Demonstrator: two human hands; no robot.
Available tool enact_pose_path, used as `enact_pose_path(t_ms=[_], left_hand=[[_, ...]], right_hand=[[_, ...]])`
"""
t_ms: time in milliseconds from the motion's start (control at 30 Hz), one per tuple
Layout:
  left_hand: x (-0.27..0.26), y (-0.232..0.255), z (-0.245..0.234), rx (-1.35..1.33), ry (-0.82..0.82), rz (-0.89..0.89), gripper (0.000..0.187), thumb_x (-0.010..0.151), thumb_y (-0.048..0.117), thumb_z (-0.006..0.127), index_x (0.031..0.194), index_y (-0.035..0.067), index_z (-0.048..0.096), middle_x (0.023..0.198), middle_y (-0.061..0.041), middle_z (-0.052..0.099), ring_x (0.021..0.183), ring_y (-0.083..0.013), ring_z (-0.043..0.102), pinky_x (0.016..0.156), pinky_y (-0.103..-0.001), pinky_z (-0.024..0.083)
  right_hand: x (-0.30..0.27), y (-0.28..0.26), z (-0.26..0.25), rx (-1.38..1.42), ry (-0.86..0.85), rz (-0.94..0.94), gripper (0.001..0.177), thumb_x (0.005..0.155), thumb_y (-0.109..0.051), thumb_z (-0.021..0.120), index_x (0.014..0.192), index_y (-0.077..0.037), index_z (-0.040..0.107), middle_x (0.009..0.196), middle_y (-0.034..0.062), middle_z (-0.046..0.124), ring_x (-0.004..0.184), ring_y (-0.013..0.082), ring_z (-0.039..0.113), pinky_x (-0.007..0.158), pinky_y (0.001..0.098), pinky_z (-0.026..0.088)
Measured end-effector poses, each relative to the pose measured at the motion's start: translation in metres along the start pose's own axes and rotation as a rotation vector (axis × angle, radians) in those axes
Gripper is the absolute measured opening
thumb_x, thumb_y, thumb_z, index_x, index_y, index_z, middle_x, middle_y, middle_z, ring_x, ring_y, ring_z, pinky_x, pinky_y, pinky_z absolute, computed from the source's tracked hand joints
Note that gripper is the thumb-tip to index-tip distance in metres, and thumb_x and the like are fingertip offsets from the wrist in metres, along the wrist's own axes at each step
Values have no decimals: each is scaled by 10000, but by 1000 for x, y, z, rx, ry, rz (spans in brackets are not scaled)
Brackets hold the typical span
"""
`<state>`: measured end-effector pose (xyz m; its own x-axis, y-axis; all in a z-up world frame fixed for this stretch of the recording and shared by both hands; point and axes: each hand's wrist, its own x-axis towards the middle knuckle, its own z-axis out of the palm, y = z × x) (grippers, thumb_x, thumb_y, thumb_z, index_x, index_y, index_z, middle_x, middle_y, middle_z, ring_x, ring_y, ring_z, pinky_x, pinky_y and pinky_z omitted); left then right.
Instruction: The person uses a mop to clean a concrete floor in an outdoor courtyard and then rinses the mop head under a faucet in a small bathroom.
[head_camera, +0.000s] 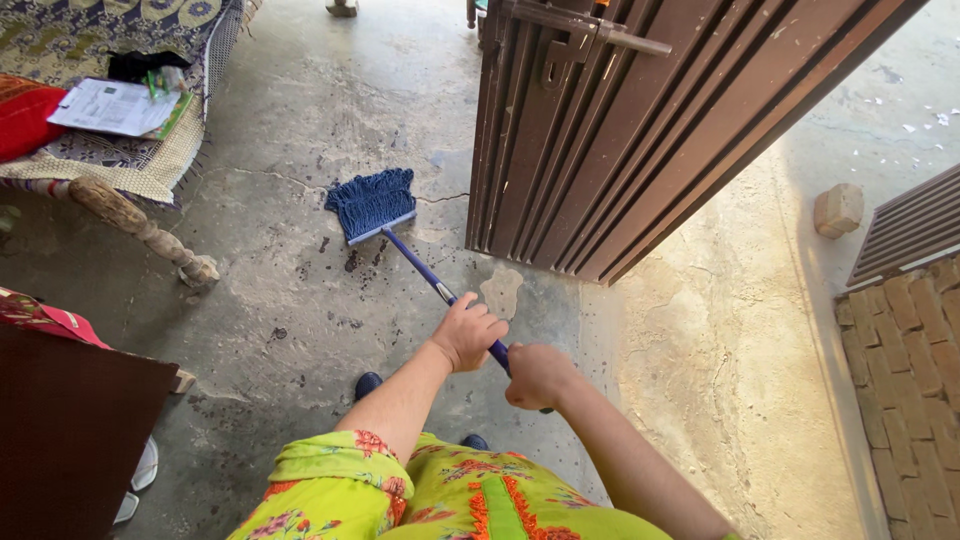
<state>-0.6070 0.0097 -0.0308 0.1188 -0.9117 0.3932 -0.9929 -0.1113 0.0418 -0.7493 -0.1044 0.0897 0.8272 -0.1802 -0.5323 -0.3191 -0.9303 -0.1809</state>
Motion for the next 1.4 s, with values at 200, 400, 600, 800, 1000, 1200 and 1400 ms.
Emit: enact_pose_path(t_ms=[200,400,600,800,1000,1200,1400], left_hand=[[37,-39,-41,82,122,116,300,725,233,790,962,204,608,847,1,634,904,-259,625,1087,-537,372],[28,-73,-40,196,-85,-5,352,723,236,774,1032,202,609,914,5,658,993,-255,643,1126,-539,323],[-5,-87,18,49,-582,-503,444,828,145,733,1245,206,590,1236,16,673,1117,-261,661,938,-480,510],[-41,-85,58,-93,-472,-690,799,857,43,658,1568,239,351,1652,-13,370,1190,-258,654,910,-466,556],[-23,-116,64,-186,-502,-779,888,835,22,646,1605,152,223,1700,-44,233,1253,-278,625,964,-459,545],[7,-169,60,-278,-646,-870,993,806,18,682,1621,177,139,1711,-34,134,1293,-298,573,1008,-437,521],[23,-238,55,-250,-761,-878,997,827,-7,648,1645,199,115,1732,-20,128,1310,-291,572,1030,-424,518]], right_hand=[[-1,-6,-52,-47,128,-14,288,709,-164,688,971,-46,665,928,165,739,920,368,717,808,467,581],[59,-5,-38,120,115,-10,296,707,-210,707,940,-35,655,929,172,735,932,359,715,800,455,578],[153,-1,35,307,-22,-34,432,743,-234,707,1038,70,623,988,265,722,982,389,721,842,441,584],[177,-16,40,208,-143,11,565,787,-183,644,1262,77,483,1113,253,711,1096,382,699,920,449,563],[202,-33,0,176,-190,64,568,804,-176,646,1306,20,465,1174,207,710,1136,350,693,942,453,555],[249,-40,-31,101,-194,78,554,815,-147,652,1318,-6,466,1188,182,718,1120,327,710,933,438,559],[300,-60,-69,109,-191,98,565,825,-135,657,1345,-29,463,1182,165,730,1100,318,722,939,424,554]])
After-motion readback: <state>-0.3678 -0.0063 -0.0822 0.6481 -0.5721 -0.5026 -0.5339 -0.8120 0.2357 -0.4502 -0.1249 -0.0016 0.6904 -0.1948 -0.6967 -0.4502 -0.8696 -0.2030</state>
